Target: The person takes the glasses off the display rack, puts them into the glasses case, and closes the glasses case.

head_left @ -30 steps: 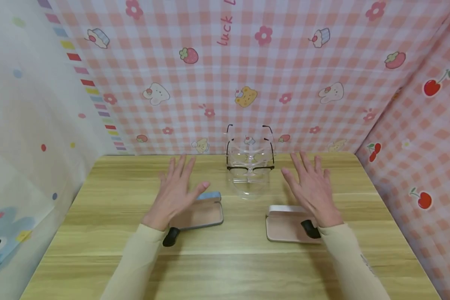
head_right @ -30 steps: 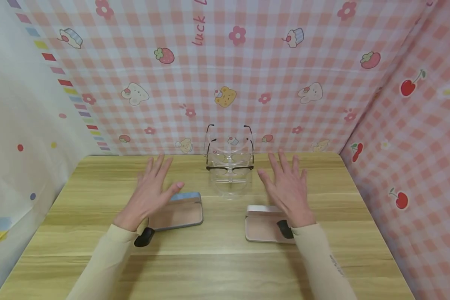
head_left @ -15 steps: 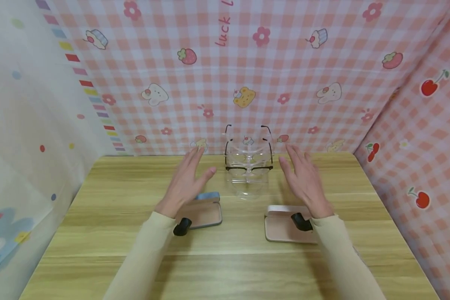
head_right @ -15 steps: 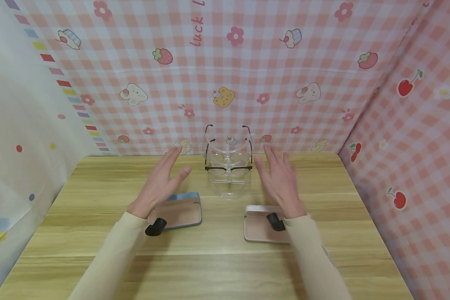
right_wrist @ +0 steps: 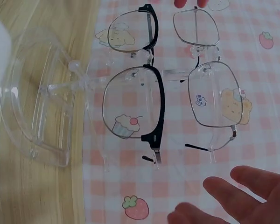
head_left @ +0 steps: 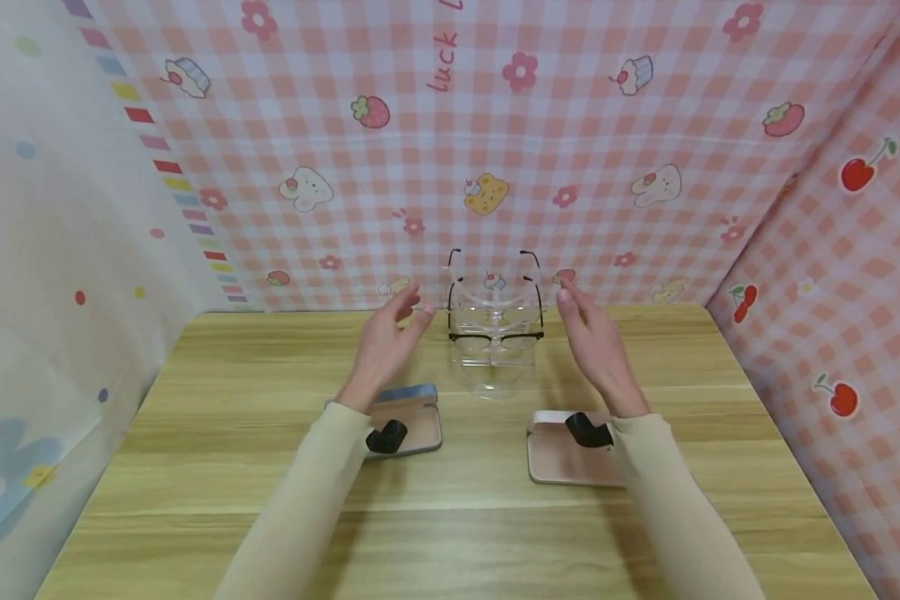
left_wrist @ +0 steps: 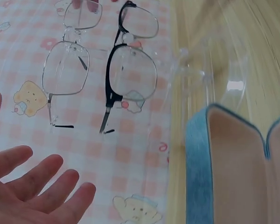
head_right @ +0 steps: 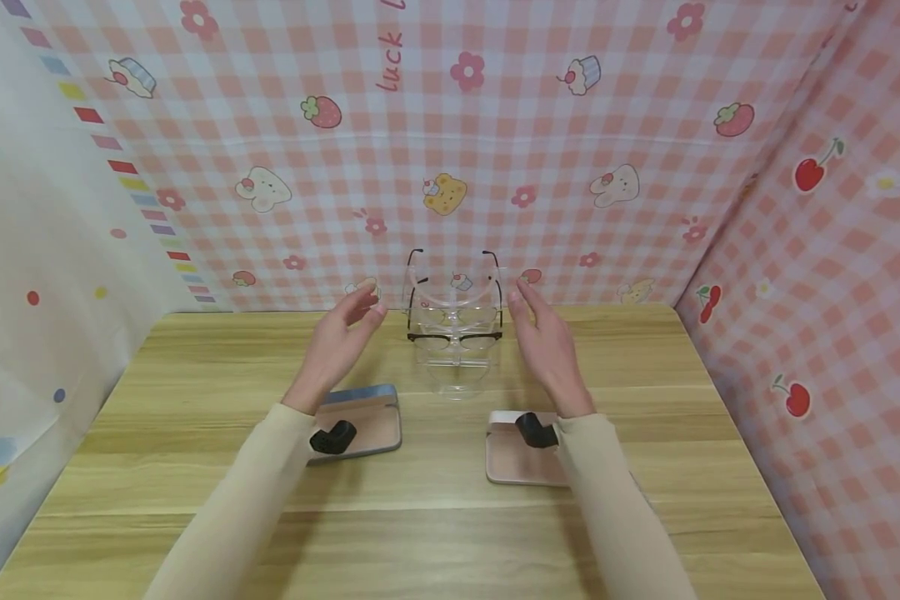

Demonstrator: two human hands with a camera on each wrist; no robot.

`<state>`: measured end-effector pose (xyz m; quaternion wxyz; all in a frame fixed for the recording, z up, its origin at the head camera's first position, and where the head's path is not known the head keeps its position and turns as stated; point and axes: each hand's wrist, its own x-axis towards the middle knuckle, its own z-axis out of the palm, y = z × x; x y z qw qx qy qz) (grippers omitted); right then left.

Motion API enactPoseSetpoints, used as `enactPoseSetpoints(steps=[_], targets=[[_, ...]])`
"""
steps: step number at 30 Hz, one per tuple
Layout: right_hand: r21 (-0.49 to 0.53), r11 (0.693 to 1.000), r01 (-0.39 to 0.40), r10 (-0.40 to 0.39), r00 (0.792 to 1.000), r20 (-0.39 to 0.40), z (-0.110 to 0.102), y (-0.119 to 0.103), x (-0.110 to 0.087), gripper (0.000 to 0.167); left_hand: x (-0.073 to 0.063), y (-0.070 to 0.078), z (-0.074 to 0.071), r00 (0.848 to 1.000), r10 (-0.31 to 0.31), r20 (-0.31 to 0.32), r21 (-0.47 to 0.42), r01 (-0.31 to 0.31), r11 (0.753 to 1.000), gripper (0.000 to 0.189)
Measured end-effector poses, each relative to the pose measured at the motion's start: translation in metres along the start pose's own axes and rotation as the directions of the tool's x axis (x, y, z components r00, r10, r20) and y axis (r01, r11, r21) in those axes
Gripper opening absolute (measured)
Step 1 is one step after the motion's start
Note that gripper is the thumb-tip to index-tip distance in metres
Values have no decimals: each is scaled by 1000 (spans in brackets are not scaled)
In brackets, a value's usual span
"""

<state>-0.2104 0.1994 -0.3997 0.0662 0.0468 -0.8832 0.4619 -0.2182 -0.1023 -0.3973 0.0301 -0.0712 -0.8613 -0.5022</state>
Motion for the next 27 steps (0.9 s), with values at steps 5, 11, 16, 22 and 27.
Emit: enactPoseSetpoints(steps=[5,11,16,22,27], targets=[[42,999,-22,23,999,-22,2,-1,6,70,6,3,4,999,-49,-13,-111,47,993,52],[206,977,-58,58,998,5,5,-1,12,68,14,6,9,996,-91,23,-297,94,950,44],[318,944,-91,88,996,23,7,0,18,55,20,6,12,991,-117,61,-406,132,904,40],[348,929,-128,124,992,33,8,-1,23,47,27,6,18,979,-193,70,-520,201,830,37],[373,916,-147,150,988,21,10,-4,27,45,30,8,21,969,-241,59,-563,231,793,35]])
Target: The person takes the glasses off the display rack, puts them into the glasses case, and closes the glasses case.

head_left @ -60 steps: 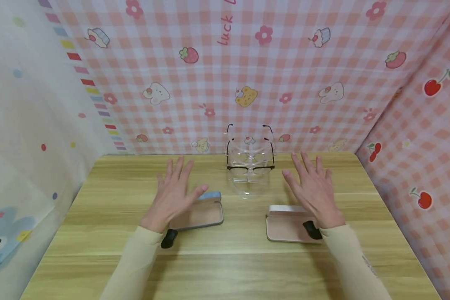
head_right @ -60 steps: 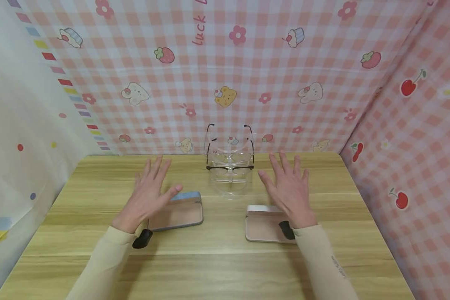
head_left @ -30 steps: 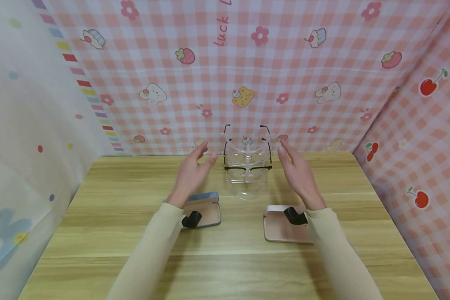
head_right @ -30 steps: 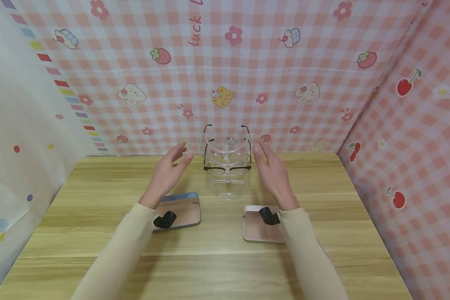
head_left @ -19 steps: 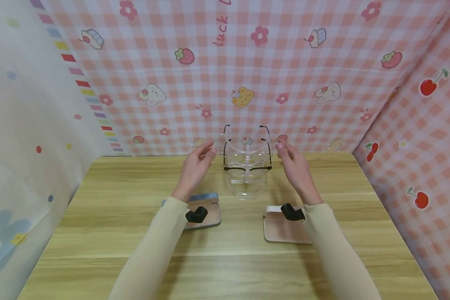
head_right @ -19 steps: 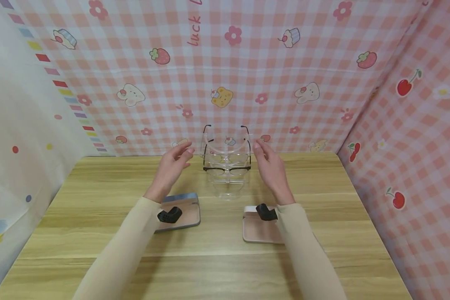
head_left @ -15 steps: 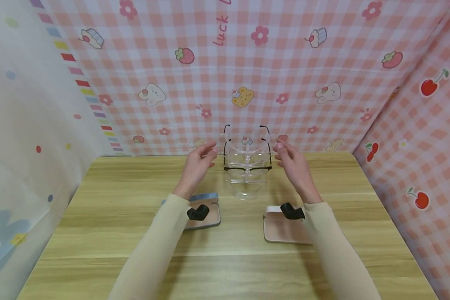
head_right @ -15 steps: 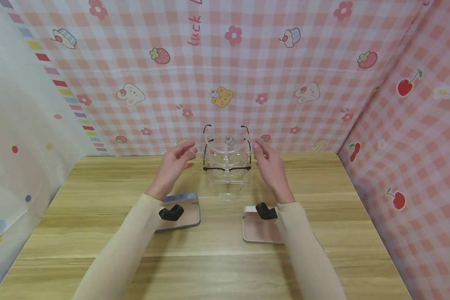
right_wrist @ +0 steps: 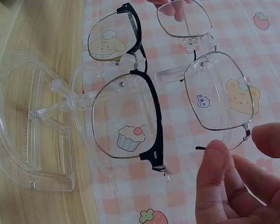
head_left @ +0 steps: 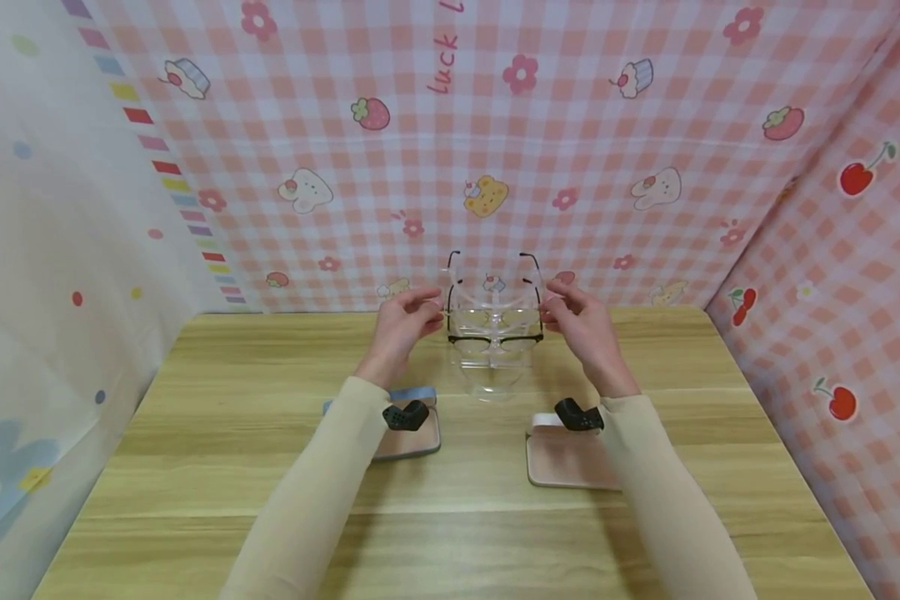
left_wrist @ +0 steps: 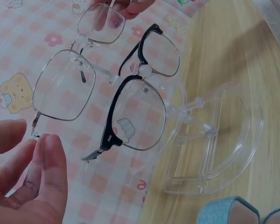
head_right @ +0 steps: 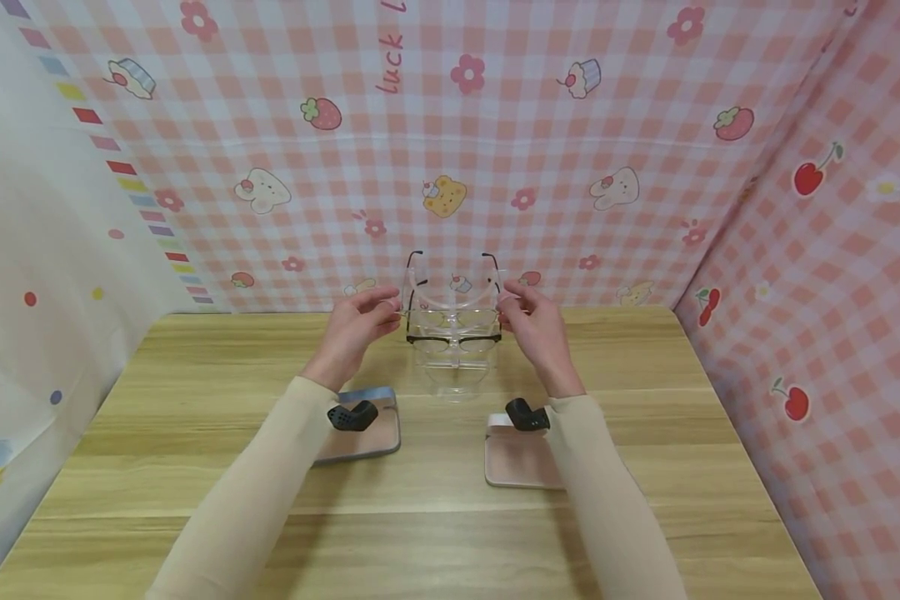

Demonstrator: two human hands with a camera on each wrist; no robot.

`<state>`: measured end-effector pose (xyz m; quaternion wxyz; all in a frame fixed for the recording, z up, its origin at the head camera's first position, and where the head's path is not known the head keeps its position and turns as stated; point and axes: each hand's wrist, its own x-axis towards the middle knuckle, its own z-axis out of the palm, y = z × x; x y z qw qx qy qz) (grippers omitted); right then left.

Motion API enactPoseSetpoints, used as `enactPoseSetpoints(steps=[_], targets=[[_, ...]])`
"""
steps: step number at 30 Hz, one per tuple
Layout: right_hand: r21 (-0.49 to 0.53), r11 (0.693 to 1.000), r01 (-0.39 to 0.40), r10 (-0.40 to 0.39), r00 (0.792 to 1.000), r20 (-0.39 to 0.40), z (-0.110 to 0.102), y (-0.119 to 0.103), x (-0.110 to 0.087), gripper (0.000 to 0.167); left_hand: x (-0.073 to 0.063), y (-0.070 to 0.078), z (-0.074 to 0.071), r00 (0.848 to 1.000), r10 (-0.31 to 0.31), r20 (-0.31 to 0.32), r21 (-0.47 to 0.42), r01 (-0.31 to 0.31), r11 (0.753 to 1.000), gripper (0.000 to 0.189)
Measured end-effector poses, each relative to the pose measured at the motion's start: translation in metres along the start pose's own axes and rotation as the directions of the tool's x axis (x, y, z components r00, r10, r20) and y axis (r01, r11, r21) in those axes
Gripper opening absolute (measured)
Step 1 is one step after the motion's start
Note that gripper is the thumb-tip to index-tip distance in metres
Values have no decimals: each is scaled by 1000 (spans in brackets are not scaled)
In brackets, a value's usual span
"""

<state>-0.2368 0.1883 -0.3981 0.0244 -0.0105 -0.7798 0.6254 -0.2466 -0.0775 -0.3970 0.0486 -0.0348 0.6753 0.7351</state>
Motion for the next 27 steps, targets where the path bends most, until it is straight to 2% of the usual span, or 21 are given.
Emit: enactPoseSetpoints(steps=[11,18,22,27], targets=[[43,999,5,-3,999,-44,3,-2,4,40,2,2,5,999,-35,23,-45,36,998,33],[73,997,32,-28,998,-58,3,-5,4,41,0,6,7,999,-43,-10,-91,42,995,33],[74,996,49,-45,997,-56,2,-10,-1,40,-2,9,8,999,-39,-15,-108,37,993,34],[88,994,69,-65,997,-47,-1,-18,-9,38,-10,12,6,1000,-14,9,-109,15,994,36]])
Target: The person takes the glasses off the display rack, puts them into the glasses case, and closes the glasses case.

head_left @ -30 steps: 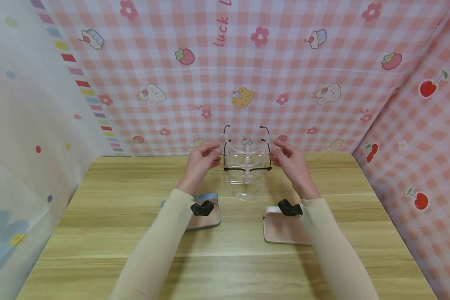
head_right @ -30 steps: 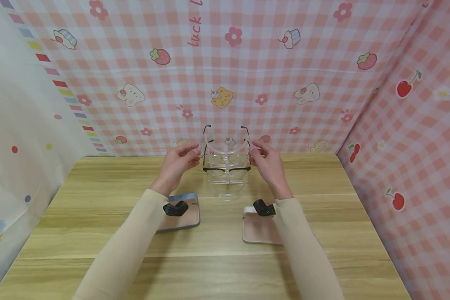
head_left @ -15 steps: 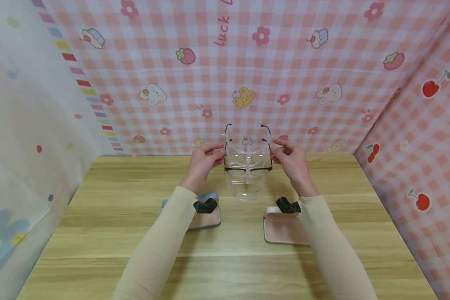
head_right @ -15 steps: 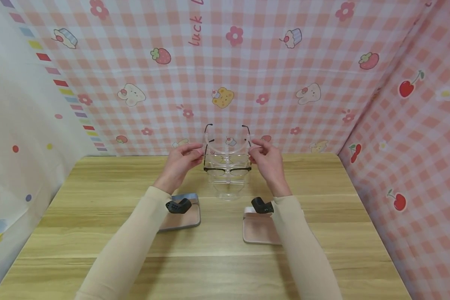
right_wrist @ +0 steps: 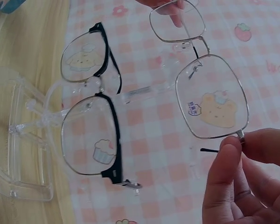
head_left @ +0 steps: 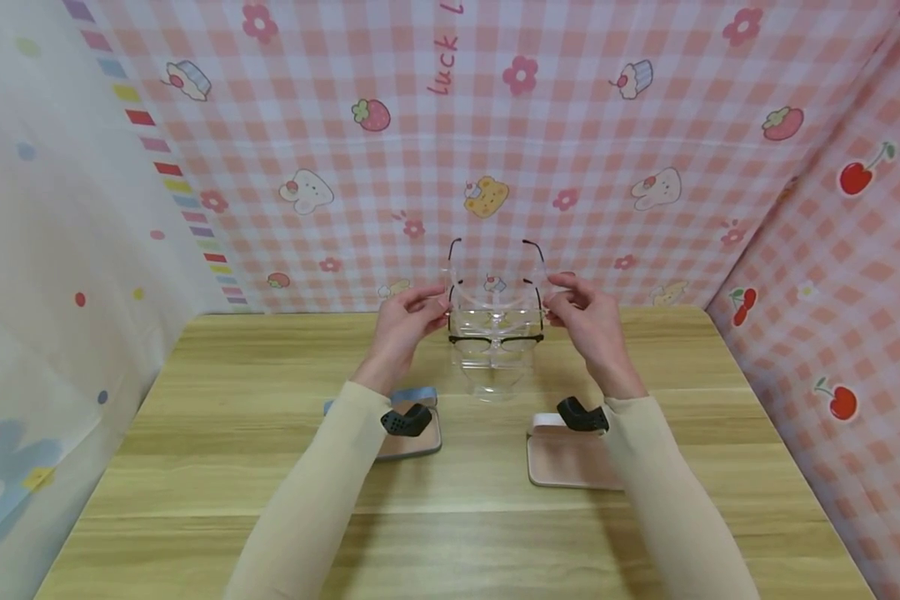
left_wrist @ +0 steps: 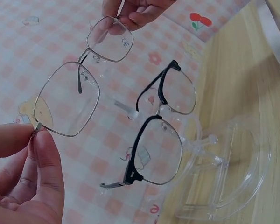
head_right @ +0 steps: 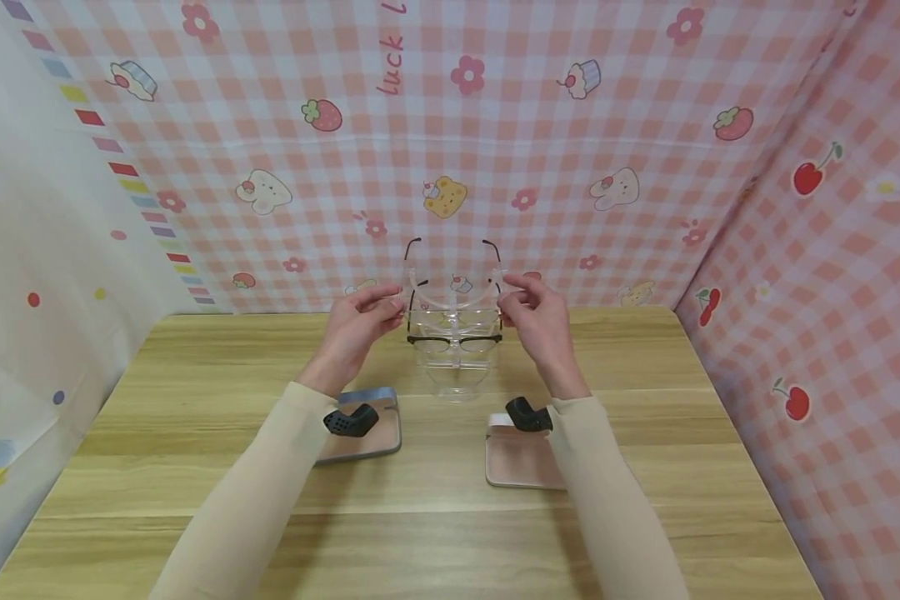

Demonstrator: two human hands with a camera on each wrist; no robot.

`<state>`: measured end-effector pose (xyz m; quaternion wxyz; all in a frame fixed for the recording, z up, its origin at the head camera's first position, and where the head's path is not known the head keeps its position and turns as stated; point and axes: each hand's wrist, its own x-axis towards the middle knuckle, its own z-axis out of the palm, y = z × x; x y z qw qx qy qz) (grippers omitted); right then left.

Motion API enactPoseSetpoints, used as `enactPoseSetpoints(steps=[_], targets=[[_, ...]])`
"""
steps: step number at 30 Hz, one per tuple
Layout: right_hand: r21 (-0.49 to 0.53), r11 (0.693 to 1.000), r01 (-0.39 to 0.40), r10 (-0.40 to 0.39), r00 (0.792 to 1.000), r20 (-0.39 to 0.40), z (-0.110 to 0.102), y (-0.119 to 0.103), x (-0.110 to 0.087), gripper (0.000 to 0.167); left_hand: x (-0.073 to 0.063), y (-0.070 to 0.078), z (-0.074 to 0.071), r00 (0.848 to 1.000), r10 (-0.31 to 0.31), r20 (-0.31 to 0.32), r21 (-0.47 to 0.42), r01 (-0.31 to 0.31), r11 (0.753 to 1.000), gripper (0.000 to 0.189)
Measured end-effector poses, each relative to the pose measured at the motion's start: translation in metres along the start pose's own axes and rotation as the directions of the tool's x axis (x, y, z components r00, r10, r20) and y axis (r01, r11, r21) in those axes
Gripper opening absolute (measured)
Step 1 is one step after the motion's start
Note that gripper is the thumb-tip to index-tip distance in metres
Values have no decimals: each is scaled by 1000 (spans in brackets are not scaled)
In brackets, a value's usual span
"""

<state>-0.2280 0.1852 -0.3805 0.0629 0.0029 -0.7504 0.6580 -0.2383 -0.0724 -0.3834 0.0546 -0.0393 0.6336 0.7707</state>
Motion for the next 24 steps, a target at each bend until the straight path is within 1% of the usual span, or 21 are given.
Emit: enactPoseSetpoints(steps=[7,10,15,19,24], targets=[[1,999,40,-40,998,43,-3,-8,-12,41,-16,3,-5,998,56,35,46,-58,997,32],[-1,999,52,-52,996,67,-6,-9,-16,42,-23,4,-6,996,74,52,44,-76,996,32],[-27,998,64,-60,992,108,-9,-10,-24,46,-34,5,-10,994,90,66,52,-94,994,35],[-71,994,86,-75,988,137,-10,-12,-33,48,-44,5,-14,991,110,74,57,-114,992,36],[-101,989,111,-96,984,147,-10,-14,-45,49,-56,6,-18,989,130,75,81,-136,987,32]])
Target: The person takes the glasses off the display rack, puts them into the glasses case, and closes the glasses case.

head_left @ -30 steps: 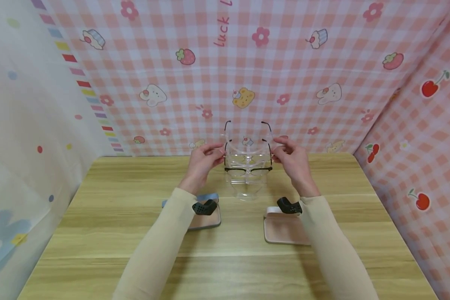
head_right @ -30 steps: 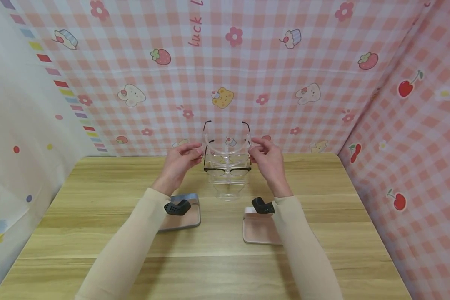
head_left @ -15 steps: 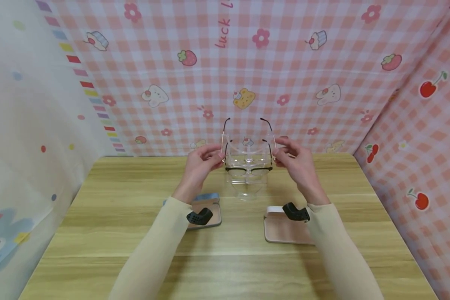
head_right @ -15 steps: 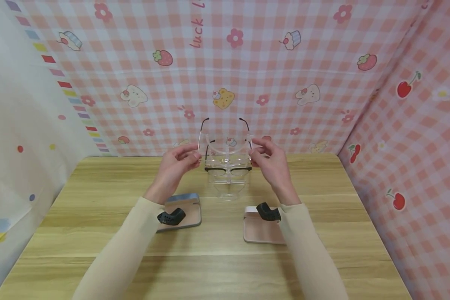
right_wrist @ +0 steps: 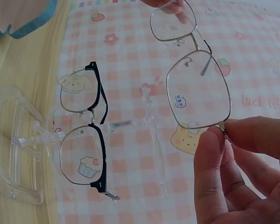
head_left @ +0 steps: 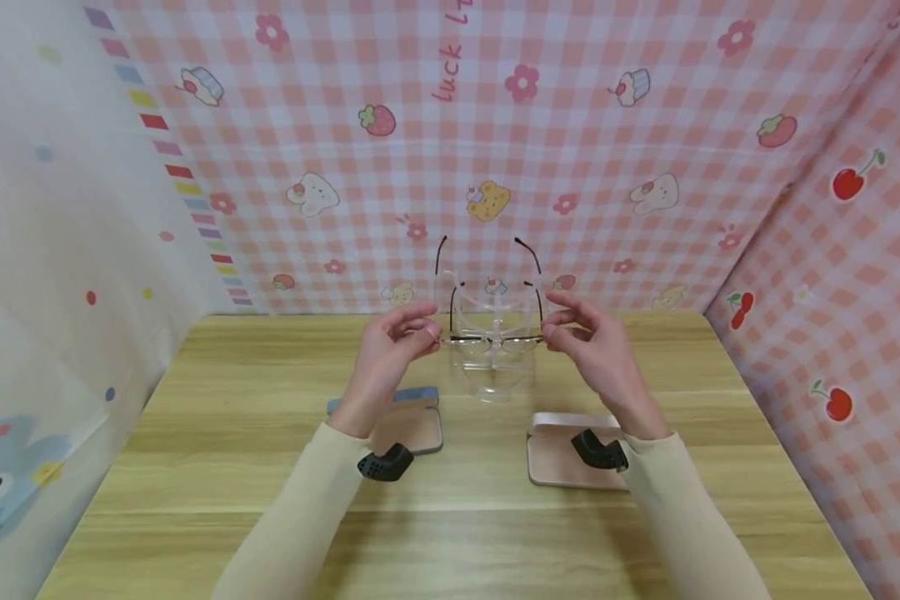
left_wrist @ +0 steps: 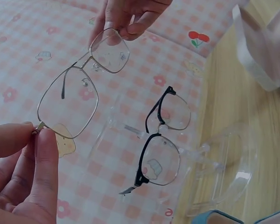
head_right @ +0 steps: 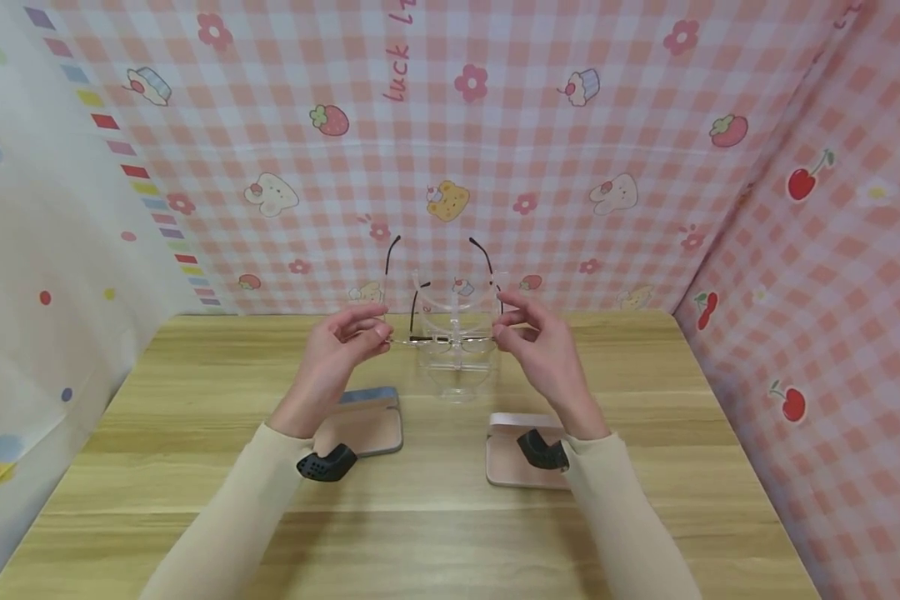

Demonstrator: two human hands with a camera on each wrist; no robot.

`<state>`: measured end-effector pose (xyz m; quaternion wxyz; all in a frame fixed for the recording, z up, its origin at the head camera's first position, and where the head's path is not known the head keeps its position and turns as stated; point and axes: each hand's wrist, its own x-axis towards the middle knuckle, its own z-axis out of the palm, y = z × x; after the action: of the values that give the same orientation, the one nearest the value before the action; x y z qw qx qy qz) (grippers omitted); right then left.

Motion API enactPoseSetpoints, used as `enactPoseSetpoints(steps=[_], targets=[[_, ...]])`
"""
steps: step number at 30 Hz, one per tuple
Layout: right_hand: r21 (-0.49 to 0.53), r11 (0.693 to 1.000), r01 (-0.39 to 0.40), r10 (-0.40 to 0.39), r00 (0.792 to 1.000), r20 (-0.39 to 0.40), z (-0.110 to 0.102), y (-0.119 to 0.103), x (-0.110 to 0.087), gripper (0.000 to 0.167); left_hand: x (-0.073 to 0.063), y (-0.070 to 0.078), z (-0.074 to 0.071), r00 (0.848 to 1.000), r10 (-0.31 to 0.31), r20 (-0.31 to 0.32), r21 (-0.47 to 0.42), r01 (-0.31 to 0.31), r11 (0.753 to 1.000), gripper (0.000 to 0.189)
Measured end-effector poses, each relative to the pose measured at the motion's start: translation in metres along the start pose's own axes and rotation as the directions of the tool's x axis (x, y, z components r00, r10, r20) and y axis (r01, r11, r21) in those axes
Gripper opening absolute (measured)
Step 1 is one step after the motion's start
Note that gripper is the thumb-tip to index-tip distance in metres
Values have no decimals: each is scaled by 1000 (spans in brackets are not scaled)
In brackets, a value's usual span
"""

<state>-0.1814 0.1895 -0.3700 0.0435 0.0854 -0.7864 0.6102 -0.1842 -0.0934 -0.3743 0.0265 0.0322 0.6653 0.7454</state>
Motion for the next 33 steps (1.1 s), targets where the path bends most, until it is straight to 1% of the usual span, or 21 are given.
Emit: enactPoseSetpoints(steps=[3,10,14,19,23,26,29,33], targets=[[-9,1000,18,-18,1000,-15,2,1,-7,48,-7,-2,-1,1000,18,-1,23,-18,1000,32],[-56,994,99,-101,994,-47,6,2,-21,43,-18,-7,0,996,82,-21,42,-81,996,31],[-59,990,131,-136,988,-75,8,4,-30,38,-27,-10,2,992,123,-36,52,-121,991,27],[-49,985,164,-169,980,-106,12,7,-38,32,-36,-16,4,987,151,-60,43,-149,988,25],[-51,979,195,-200,974,-107,16,12,-43,25,-43,-19,3,981,178,-78,78,-172,982,23],[-81,972,222,-230,968,-102,18,14,-47,20,-48,-20,2,975,201,-91,110,-191,975,21],[-125,958,256,-268,959,-92,19,16,-50,17,-51,-22,1,968,227,-105,123,-214,969,20],[-192,931,311,-329,942,-70,22,17,-51,18,-52,-24,0,957,263,-125,121,-249,961,20]])
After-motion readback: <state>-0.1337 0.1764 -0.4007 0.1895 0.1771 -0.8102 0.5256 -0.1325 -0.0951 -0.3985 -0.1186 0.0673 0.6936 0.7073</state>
